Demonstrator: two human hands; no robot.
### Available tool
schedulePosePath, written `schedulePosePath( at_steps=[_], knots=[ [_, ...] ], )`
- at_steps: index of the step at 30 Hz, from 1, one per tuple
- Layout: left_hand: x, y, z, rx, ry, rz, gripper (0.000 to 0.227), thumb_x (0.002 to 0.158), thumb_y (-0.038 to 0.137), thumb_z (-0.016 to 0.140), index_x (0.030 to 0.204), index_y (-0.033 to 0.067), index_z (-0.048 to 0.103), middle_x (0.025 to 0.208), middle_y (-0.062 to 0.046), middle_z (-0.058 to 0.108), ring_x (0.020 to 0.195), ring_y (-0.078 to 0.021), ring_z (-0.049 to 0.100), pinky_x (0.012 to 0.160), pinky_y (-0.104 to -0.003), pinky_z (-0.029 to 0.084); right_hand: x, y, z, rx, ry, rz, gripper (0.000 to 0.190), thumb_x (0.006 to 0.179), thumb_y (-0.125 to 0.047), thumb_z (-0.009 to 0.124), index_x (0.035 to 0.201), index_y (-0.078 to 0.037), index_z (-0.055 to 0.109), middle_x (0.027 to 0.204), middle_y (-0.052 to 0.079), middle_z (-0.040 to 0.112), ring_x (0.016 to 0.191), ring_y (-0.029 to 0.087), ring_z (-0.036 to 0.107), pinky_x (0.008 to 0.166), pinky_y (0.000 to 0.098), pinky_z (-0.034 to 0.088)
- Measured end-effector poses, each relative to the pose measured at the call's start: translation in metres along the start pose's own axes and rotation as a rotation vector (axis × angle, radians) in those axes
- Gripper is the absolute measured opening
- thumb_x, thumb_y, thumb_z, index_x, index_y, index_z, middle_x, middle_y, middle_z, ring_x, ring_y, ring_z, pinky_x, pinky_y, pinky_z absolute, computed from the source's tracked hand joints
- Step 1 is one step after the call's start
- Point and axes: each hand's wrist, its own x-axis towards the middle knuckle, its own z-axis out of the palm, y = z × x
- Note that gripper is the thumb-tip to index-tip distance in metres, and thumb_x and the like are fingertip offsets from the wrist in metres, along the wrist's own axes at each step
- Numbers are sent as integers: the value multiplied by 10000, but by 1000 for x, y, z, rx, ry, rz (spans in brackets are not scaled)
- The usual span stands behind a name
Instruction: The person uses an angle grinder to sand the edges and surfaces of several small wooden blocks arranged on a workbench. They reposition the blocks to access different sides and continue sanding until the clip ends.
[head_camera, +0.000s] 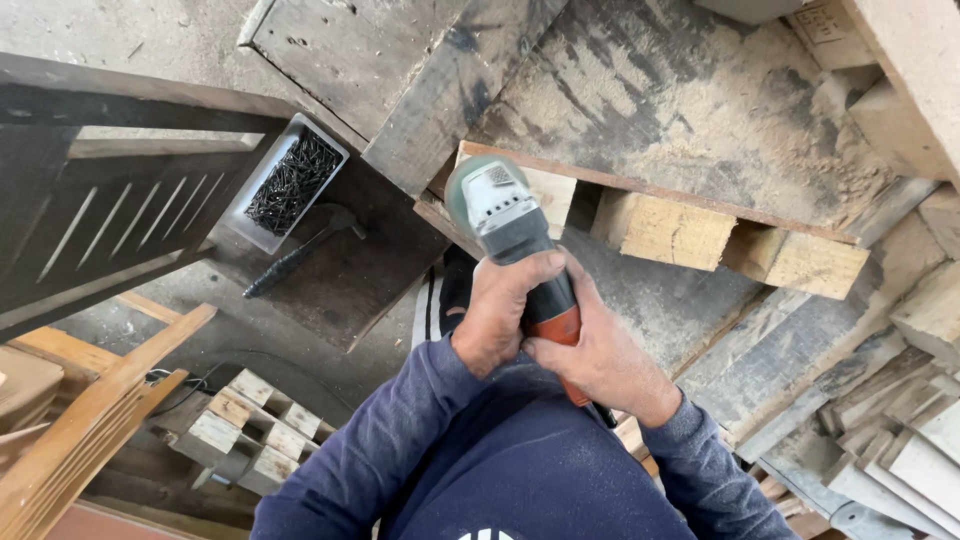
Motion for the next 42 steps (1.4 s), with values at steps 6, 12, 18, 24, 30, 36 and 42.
schedulePosePath(
  at_steps=[6, 12, 18, 24, 30, 36, 42],
  knots=[
    [-17, -7, 6, -10, 122, -38, 291, 809, 110, 775, 1064, 26, 664, 952, -39, 693, 855, -143, 672, 811, -324, 579, -12, 1, 2, 71, -51, -219, 996, 757, -197, 786, 1574, -80, 228, 1301, 191, 617, 1191, 293, 655, 978, 437, 515],
    [-4, -17, 15, 22, 57, -46, 269, 834, 116, 786, 1046, 4, 664, 929, -55, 677, 820, -160, 652, 777, -350, 567, -14, 20, -3, 97, 10, -76, 981, 748, -237, 772, 1558, -101, 235, 1235, 166, 629, 1110, 278, 690, 936, 416, 556],
    [-19, -42, 31, 75, -3, -106, 295, 833, 127, 769, 1075, 8, 650, 979, -71, 697, 871, -151, 688, 827, -348, 598, -41, 52, -6, 135, 41, -76, 976, 751, -241, 803, 1535, -38, 258, 1247, 175, 627, 1147, 269, 661, 958, 418, 524],
    [-16, -59, 39, 135, -97, -173, 285, 844, 126, 760, 1060, -2, 622, 958, -120, 682, 823, -198, 696, 778, -393, 634, -51, 67, -9, 123, 119, 71, 967, 705, -256, 788, 1502, -38, 287, 1143, 185, 661, 1002, 275, 714, 888, 405, 590],
    [-8, -70, 48, 161, -37, -189, 304, 810, 90, 761, 1066, -1, 624, 947, -114, 687, 831, -201, 702, 785, -381, 640, -47, 76, -18, 95, 116, 170, 923, 700, -233, 799, 1465, -42, 319, 1122, 165, 684, 995, 258, 723, 892, 406, 585],
    [-8, -67, 50, 123, -30, -180, 315, 780, 107, 773, 1054, 55, 625, 926, -55, 683, 823, -166, 686, 763, -365, 634, -48, 77, -20, 140, 109, 98, 926, 692, -233, 784, 1473, -45, 323, 1126, 159, 670, 968, 273, 712, 851, 408, 596],
    [-3, -76, 48, 168, 0, -173, 298, 788, 126, 795, 1034, 8, 675, 911, -71, 704, 810, -170, 680, 754, -343, 599, -46, 79, -20, 61, 97, 170, 859, 696, -234, 789, 1414, -13, 374, 1103, 170, 667, 942, 275, 719, 835, 408, 622]
  ],
)
